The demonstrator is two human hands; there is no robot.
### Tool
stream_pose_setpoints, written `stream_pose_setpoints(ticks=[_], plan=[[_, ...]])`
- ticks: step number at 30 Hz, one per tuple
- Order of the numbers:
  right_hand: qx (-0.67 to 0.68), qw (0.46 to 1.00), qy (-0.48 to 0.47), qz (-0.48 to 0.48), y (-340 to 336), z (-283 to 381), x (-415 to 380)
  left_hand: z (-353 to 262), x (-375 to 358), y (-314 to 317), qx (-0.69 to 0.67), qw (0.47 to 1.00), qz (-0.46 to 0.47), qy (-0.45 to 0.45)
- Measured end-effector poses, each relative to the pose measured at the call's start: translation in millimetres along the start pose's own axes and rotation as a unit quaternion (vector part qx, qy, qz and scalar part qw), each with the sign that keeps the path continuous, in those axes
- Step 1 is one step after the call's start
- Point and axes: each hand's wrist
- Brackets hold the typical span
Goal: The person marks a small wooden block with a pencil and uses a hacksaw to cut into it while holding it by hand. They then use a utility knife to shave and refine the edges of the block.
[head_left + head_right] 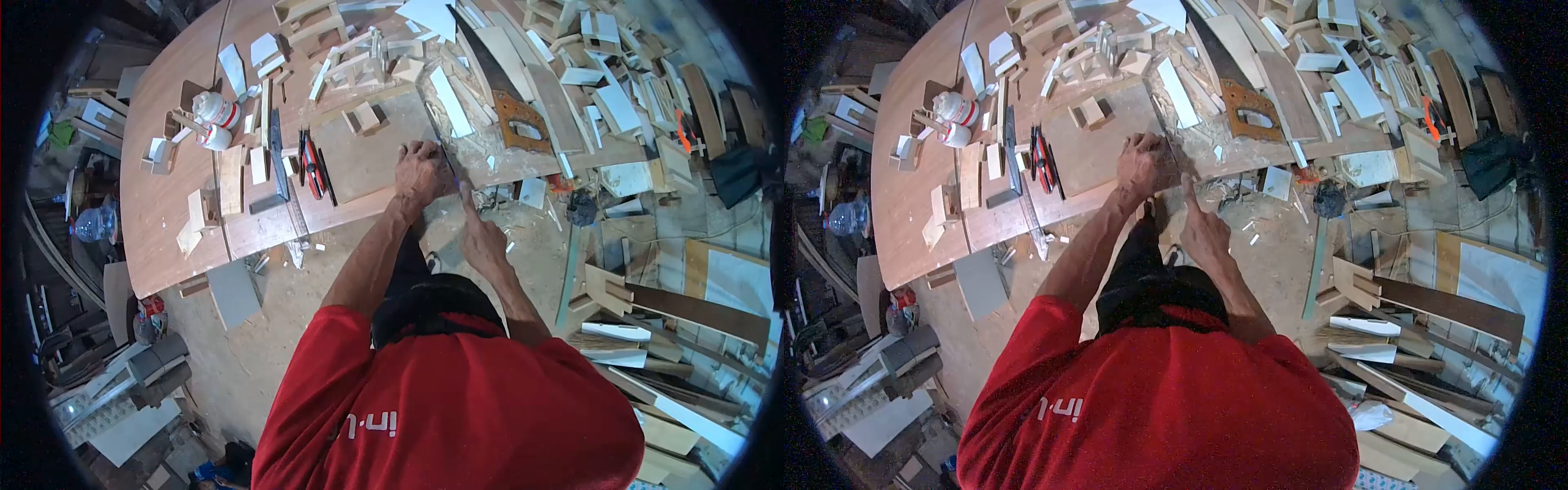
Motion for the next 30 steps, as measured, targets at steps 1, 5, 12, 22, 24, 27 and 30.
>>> stream_pose_setpoints(ticks=[1,5,12,22,24,27,30], plan=[[0.0,1.0,0.003,0.005,5.6,-2.7,9.6,-1.8,-1.3,0.3,-0.003,1.0,0.004,-0.003],[0.025,0.988,-0.102,-0.109,15.1,-6.1,31.0,-1.7,2.3,-2.2,-0.01,0.999,0.028,-0.012],[0.02,0.995,-0.06,-0.072,16.7,-2.3,29.7,-9.4,-1.1,-7.8,-0.006,1.0,0.025,-0.017],[0.009,0.99,-0.086,-0.11,29.7,-9.6,28.0,-2.1,2.0,-0.4,-0.012,1.0,0.008,-0.016],[-0.012,0.999,-0.023,-0.044,21.0,-4.1,16.5,0.1,0.0,2.6,-0.012,1.0,0.001,-0.009],[0.01,0.999,-0.015,-0.033,15.8,-5.5,2.3,0.4,-0.9,-2.0,-0.015,1.0,-0.002,-0.011],[0.026,0.995,-0.055,-0.084,32.5,-9.3,19.6,-2.4,-3.2,0.5,-0.008,1.0,0.009,-0.01]])
Point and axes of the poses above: each hand's wrist, its own x-axis towards the middle knuckle, its own y-axis out of the palm, z = x × y, and after that the axes turned 2 degrees about -x, right-handed
